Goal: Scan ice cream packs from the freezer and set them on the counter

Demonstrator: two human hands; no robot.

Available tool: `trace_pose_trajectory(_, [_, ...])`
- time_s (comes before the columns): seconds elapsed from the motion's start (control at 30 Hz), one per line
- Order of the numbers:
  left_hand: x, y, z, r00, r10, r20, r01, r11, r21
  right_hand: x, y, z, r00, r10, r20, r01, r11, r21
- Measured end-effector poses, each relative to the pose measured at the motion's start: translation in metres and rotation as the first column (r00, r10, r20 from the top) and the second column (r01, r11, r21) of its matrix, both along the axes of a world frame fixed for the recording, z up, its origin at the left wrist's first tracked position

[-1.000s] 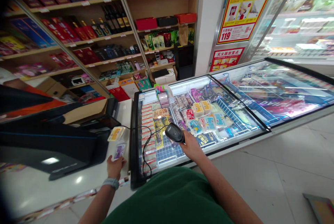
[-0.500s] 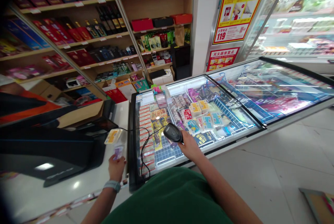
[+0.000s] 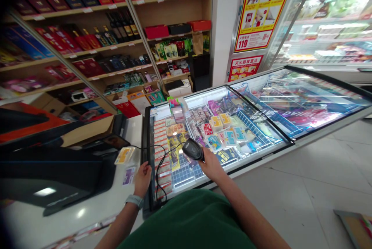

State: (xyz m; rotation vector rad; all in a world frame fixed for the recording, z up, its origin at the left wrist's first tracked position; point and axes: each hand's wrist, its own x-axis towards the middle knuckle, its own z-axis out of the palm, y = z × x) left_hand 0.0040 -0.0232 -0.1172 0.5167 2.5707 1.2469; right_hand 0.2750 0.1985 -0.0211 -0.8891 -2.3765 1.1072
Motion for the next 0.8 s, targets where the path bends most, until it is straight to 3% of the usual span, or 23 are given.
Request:
trace_pose_trajectory(0.33, [0.016,0.057,0.009,0.963,-0.263,-0.055,0.266,0.963,0.049,0.003,0.001,0.002,0.999,-0.026,-0.032,0.027,0.999,0.019])
trace_pose_trajectory(0.6, [0.034,0.113,0.018,0.856,-0.489,-0.169,0.499,0.867,0.020,0.008,0.001,0.012,0.996,-0.079,-0.036,0.079,0.997,-0.020])
trace_pose_trajectory(0.8, [0.054,0.153,0.026,0.747,-0.633,-0.203,0.651,0.758,0.031,0.013,0.002,0.010,0.992,-0.126,-0.022,0.126,0.992,-0.012])
